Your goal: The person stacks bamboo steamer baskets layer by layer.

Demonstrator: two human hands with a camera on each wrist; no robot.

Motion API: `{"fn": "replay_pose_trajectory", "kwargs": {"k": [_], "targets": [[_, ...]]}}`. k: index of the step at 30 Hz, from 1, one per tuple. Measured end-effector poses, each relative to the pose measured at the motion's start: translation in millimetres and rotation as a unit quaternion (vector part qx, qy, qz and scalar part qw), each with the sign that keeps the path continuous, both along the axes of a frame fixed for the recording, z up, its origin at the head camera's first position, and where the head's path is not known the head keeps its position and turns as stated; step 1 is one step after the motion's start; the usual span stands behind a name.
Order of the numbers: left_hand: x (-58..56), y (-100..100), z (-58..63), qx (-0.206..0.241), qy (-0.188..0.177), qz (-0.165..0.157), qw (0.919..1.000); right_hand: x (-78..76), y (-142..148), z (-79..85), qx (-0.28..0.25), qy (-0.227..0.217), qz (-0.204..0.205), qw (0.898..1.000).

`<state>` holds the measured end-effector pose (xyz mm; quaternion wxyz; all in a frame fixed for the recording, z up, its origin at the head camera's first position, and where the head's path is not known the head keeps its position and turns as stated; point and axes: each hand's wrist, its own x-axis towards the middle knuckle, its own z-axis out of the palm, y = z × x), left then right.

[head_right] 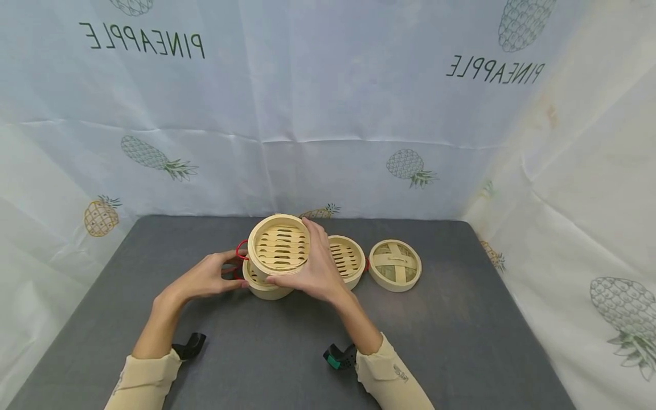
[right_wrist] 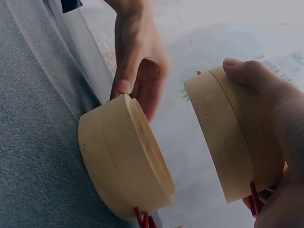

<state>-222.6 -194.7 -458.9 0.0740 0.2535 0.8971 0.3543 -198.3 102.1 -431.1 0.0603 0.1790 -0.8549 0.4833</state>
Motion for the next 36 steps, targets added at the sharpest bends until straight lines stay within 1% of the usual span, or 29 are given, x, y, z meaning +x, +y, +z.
{"fn": "replay_pose_trajectory", "kwargs": {"k": [4,10,18,21,26,28,32,36], "targets": [[0.9,-0.3,0.2,0.004,0.002,-0.003,1.0,-3.4,-2.8,-4.5,0.0,0.005,0.003,1.0],[1.0,-0.6,0.7,0.004,-0.006,0.001,1.0,-6.5,-6.6,-8.9,0.012,0.013,0.005,1.0],[0.5,-1.1,-0.6,0.006,0.0,0.0,1.0,-7.3,-11.0,-12.8,0.016,0.003,0.008,1.0],[0.7,-2.1,-1.2,0.004,0.001,0.002,1.0,-7.4,-13.5,-15.5,0.018,-0.001,0.004,1.0],[-0.3,-2.5,-0.7,0.009,-0.013,0.003,0.9999,-5.8,-19.3,-20.0,0.033,-0.01,-0.011,0.999],[-0.7,-2.9,-1.3,0.011,-0.018,0.003,0.9998,-4.8,-21.6,-21.8,0.031,-0.014,-0.012,0.999],[-0.8,-3.5,-1.0,0.008,-0.016,0.002,0.9998,-6.2,-23.9,-26.0,0.02,-0.019,-0.006,1.0],[-0.6,-2.2,0.4,0.007,-0.02,0.005,0.9998,-8.6,-23.9,-29.2,0.026,-0.02,-0.008,0.999]]}}
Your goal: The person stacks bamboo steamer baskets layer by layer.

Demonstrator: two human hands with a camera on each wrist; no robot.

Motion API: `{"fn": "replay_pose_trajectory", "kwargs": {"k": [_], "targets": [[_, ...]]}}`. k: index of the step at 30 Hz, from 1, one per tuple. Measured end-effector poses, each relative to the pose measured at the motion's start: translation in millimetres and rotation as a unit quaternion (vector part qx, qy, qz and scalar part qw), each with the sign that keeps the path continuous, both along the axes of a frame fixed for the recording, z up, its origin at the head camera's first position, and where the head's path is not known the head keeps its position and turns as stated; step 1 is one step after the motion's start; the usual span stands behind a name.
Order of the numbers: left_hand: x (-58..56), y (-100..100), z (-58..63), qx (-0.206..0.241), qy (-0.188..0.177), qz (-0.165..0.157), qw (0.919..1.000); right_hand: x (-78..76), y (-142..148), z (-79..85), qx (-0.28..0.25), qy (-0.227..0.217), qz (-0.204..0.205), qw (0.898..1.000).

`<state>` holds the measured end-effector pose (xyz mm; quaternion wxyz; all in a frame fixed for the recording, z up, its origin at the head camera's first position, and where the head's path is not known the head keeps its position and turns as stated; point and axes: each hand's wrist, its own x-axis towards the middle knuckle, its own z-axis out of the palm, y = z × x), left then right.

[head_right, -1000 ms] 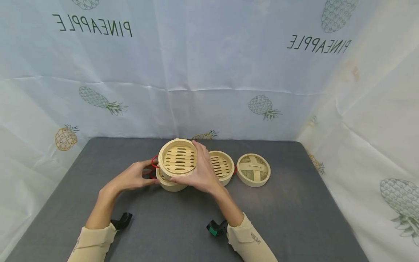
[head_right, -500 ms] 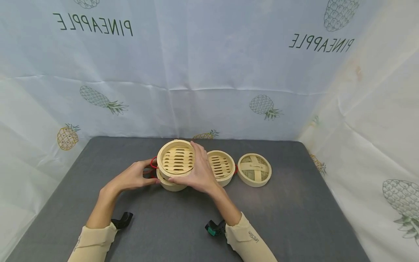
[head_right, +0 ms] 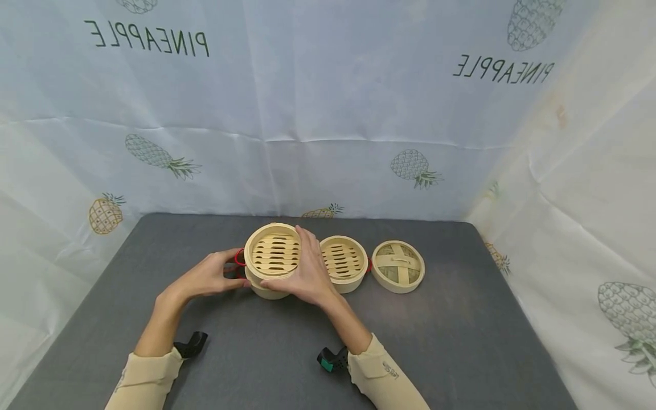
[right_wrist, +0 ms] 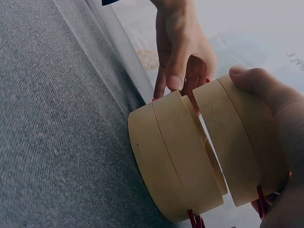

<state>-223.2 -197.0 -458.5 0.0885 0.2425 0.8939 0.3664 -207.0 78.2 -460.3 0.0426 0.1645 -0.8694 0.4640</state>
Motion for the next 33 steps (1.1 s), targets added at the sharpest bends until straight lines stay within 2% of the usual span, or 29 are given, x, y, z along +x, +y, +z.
{"fn": "replay_pose_trajectory", "kwargs": {"k": [21,33], "targets": [[-0.7,0.4,-2.9,-0.004,0.01,0.003,0.9999,-2.0,-4.8,-8.1,-0.005,0.002,0.011,1.0],[-1.8,0.2,-2.3,-0.02,0.016,0.006,0.9997,-1.6,-5.8,-10.1,0.017,0.007,0.015,1.0]]}}
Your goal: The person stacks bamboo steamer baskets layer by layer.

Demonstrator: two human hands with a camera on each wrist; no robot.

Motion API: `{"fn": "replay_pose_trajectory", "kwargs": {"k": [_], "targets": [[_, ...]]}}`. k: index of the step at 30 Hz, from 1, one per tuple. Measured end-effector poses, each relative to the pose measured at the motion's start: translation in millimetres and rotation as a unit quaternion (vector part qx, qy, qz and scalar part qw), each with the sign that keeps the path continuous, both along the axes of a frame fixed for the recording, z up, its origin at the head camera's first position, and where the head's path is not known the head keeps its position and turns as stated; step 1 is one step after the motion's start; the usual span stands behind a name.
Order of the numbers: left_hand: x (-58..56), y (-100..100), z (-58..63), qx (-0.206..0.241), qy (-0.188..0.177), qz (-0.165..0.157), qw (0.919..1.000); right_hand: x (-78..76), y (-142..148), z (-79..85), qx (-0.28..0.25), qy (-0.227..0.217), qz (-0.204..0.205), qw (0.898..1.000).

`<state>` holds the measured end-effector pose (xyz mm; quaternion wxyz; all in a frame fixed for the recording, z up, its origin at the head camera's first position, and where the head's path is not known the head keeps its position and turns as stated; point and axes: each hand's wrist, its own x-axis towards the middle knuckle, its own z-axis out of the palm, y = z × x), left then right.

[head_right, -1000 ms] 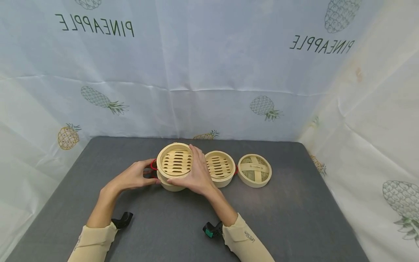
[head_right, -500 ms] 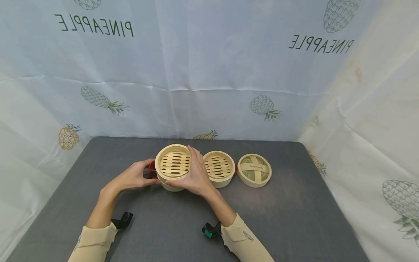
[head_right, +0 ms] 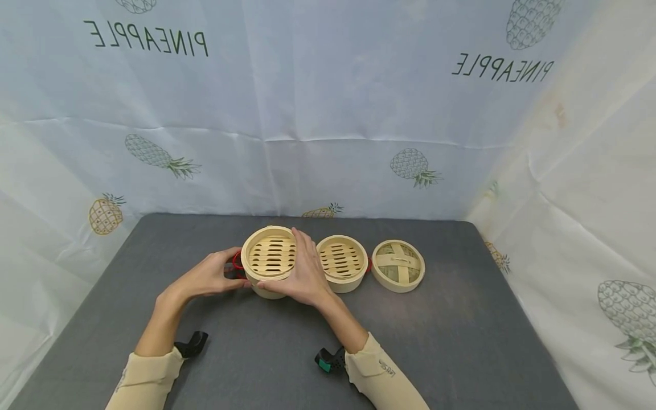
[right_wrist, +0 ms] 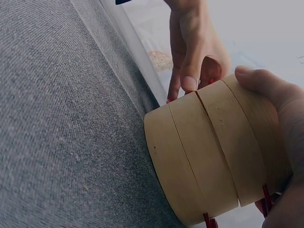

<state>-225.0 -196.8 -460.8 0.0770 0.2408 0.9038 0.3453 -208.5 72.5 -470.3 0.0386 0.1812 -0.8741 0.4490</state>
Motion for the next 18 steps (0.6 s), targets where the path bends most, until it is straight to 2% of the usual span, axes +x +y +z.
{"fn": "replay_pose_trajectory", "kwargs": {"k": [18], "targets": [[-0.1,-0.9,-0.2,-0.001,0.0,0.0,1.0,-4.4,-2.5,-1.1,0.016,-0.011,-0.005,1.0]]}}
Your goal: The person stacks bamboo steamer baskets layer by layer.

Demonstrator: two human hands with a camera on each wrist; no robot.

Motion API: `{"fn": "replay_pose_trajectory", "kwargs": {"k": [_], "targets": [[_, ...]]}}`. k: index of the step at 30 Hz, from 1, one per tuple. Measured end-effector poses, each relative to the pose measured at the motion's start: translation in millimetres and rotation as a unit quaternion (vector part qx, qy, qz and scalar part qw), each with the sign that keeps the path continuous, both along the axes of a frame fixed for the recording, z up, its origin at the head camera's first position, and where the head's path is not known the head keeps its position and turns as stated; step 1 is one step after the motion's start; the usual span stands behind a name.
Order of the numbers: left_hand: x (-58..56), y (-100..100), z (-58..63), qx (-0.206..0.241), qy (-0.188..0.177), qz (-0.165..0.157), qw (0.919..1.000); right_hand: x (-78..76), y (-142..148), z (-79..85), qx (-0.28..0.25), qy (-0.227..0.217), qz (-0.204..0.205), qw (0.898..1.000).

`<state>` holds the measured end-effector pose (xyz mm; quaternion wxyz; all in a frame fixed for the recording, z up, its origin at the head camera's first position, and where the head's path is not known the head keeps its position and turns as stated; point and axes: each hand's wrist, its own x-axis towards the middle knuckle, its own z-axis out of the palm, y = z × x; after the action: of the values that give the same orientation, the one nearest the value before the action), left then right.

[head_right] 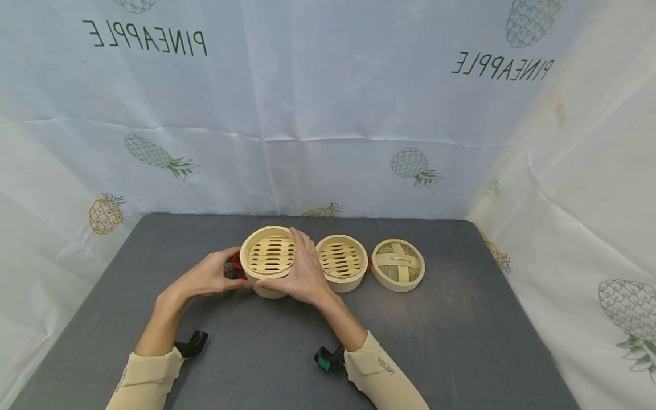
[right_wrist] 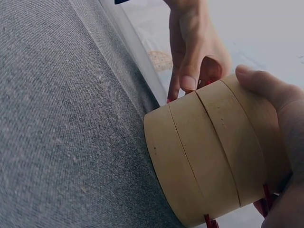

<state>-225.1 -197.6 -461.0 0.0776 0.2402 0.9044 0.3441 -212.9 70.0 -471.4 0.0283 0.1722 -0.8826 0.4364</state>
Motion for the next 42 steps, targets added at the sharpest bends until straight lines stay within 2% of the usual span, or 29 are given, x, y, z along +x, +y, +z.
{"fn": "replay_pose_trajectory", "kwargs": {"k": [11,23,42], "targets": [[-1.1,1.2,1.1,0.001,0.003,-0.001,1.0,0.8,-0.2,1.7,0.006,0.004,-0.003,1.0],[2.9,-0.3,-1.5,0.005,0.008,-0.003,1.0,5.5,-2.1,3.4,0.01,-0.005,0.002,1.0],[1.6,1.1,-0.5,0.004,0.007,-0.001,1.0,4.1,4.7,4.6,0.022,0.005,0.025,0.999]]}}
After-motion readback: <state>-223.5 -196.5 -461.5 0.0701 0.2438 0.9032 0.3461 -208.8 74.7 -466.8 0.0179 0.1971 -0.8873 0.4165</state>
